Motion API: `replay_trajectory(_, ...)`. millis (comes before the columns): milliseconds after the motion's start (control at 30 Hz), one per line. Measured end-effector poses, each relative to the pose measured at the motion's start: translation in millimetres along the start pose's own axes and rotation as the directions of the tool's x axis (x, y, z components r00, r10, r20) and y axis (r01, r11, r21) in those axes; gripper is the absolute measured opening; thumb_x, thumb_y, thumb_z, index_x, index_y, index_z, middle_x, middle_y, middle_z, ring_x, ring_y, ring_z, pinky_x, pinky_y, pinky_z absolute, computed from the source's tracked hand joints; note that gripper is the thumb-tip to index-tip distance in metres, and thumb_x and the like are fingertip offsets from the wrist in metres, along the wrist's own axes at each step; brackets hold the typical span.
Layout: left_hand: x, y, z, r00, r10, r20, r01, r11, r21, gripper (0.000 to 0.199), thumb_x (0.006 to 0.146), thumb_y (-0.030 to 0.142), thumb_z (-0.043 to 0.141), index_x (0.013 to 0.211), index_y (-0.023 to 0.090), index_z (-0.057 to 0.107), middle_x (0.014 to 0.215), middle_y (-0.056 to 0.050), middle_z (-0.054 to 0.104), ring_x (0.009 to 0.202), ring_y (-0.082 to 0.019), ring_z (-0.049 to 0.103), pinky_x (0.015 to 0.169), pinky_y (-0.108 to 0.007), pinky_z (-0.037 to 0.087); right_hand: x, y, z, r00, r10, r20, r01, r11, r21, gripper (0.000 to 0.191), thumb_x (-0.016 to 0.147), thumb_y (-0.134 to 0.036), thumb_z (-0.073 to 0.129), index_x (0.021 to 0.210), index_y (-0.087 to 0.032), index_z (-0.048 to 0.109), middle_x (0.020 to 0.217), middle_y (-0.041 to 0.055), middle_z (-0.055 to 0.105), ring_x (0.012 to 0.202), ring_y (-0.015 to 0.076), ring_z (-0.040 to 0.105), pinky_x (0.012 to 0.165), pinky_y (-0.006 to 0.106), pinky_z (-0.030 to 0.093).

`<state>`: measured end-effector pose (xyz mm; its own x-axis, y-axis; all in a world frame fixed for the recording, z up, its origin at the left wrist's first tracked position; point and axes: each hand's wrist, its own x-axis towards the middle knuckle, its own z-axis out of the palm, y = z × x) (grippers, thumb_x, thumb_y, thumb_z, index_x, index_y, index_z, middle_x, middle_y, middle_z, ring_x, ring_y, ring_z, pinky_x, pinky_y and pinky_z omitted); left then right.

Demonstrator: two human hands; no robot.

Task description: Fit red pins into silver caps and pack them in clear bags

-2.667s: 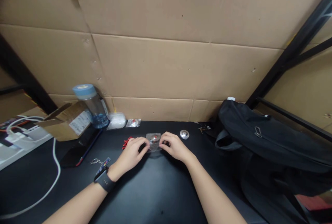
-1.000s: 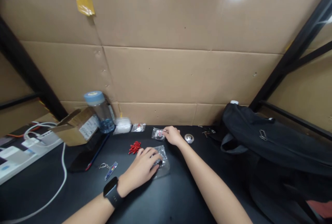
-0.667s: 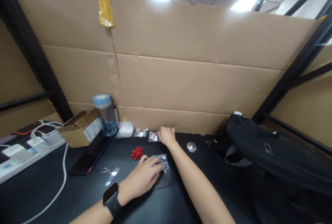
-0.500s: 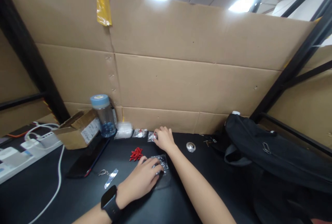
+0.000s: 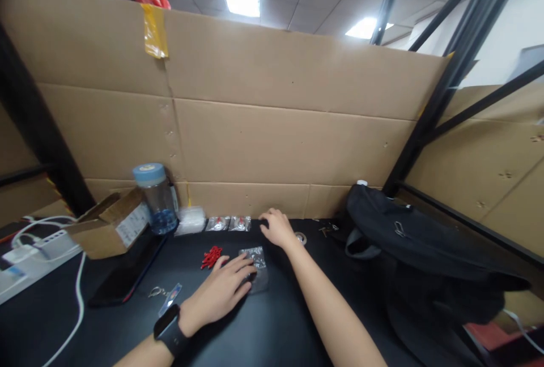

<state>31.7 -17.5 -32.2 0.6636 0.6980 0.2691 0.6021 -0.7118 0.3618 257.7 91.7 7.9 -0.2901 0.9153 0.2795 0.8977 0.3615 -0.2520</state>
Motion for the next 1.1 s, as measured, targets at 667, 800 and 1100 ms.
replay_trajectory(667, -2, -70, -37.8, 0.984, -0.118, -0.13, 0.136, 0.981, 0.138, 0.008, 0.079, 0.025, 0.072, 0.085, 0.027, 0.077, 0.109, -0.004, 0.066, 0.11, -0.025, 0.056, 0.097, -0.041, 0.036, -78, 105, -3, 0.984, 0.179, -0.007, -0.178, 0.979, 0.098, 0.037, 0.074, -0.019, 0.072, 0.111, -0.02, 0.072, 0.111, 0.0091, 0.073, 0.102, 0.0244, 0.069, 0.092, 0.033, 0.048)
replay_trajectory(800, -1, -63, -31.2, 0.978, -0.122, -0.17, 0.149, 0.976, 0.156, 0.012, 0.084, 0.024, 0.067, 0.077, 0.024, 0.076, 0.107, -0.006, 0.065, 0.109, -0.025, 0.055, 0.096, -0.041, 0.037, -79, 107, -4, 0.973, 0.232, -0.019, -0.228, 0.965, 0.128, 0.044, 0.069, -0.017, 0.075, 0.113, -0.023, 0.072, 0.115, 0.0077, 0.074, 0.107, 0.0257, 0.069, 0.095, 0.034, 0.048)
replay_trajectory(1100, 6, -46, -34.3, 0.929, -0.101, -0.355, 0.127, 0.99, 0.053, 0.019, 0.097, 0.024, 0.046, 0.09, 0.021, 0.064, 0.096, -0.006, 0.068, 0.095, -0.022, 0.061, 0.089, -0.038, 0.044, -79, 110, -3, 0.96, 0.276, -0.038, -0.267, 0.95, 0.162, 0.043, 0.065, -0.016, 0.076, 0.107, -0.026, 0.074, 0.111, 0.0063, 0.075, 0.104, 0.0257, 0.07, 0.092, 0.033, 0.05)
